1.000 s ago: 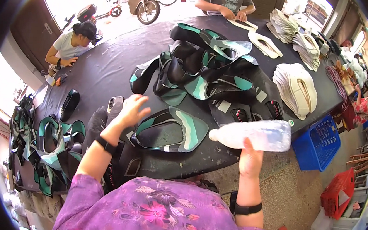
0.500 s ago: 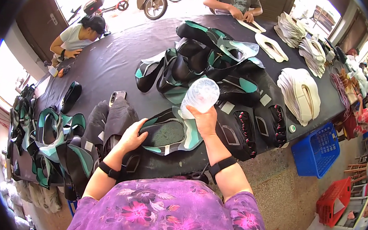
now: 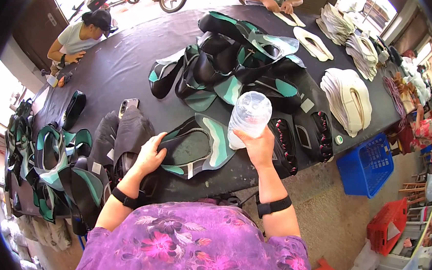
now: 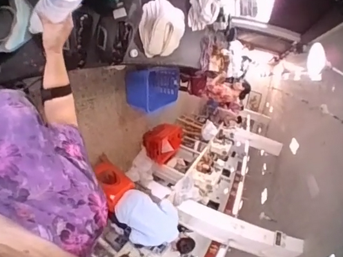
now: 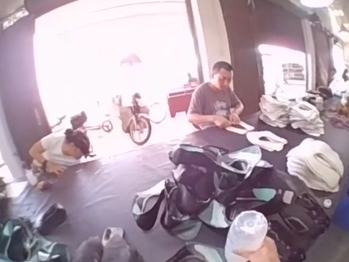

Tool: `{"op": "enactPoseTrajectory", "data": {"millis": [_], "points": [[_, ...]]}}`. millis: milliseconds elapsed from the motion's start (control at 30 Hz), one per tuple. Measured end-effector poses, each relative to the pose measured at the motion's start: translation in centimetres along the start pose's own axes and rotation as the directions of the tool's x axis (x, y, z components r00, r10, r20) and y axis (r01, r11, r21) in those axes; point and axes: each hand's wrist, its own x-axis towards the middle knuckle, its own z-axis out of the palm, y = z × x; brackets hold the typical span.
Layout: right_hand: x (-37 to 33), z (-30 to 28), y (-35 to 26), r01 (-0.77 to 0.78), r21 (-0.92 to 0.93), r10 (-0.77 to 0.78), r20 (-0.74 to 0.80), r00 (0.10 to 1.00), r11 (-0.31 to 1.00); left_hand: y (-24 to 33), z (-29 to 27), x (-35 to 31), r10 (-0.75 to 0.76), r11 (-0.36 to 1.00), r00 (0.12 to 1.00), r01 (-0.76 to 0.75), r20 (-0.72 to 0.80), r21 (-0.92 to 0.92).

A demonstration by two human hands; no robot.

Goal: The recorder is applying a liquid adhesive from a plastic bottle to the edges of various shoe upper components and sorting them.

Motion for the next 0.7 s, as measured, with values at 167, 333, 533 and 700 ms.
{"op": "enactPoseTrajectory", "data": {"millis": [167, 333, 533, 700], "points": [[-2.6, 1.5, -0.8, 0.001, -0.085, 0.011, 0.14, 0.99, 0.996, 0.1, 0.1, 0.0, 0.008, 0.999, 1.0, -0.008, 0.012, -0.046], [-1.5, 0.8, -0.2, 0.014, -0.063, -0.008, 0.101, 0.995, 0.998, 0.2, -0.2, -0.4, -0.01, 0.997, 0.999, 0.013, 0.045, -0.072], [-0.5, 0.0, 0.4, 0.019, 0.035, -0.019, 0.015, 1.0, 0.999, 0.3, -0.1, -0.4, 0.002, 0.997, 0.998, 0.002, 0.064, -0.074], [-3.0, 1.6, 0.0, -0.083, 0.044, 0.076, 0.135, 0.988, 0.996, 0.3, -0.3, -0.3, -0.015, 0.998, 0.998, 0.019, 0.065, -0.063]]}}
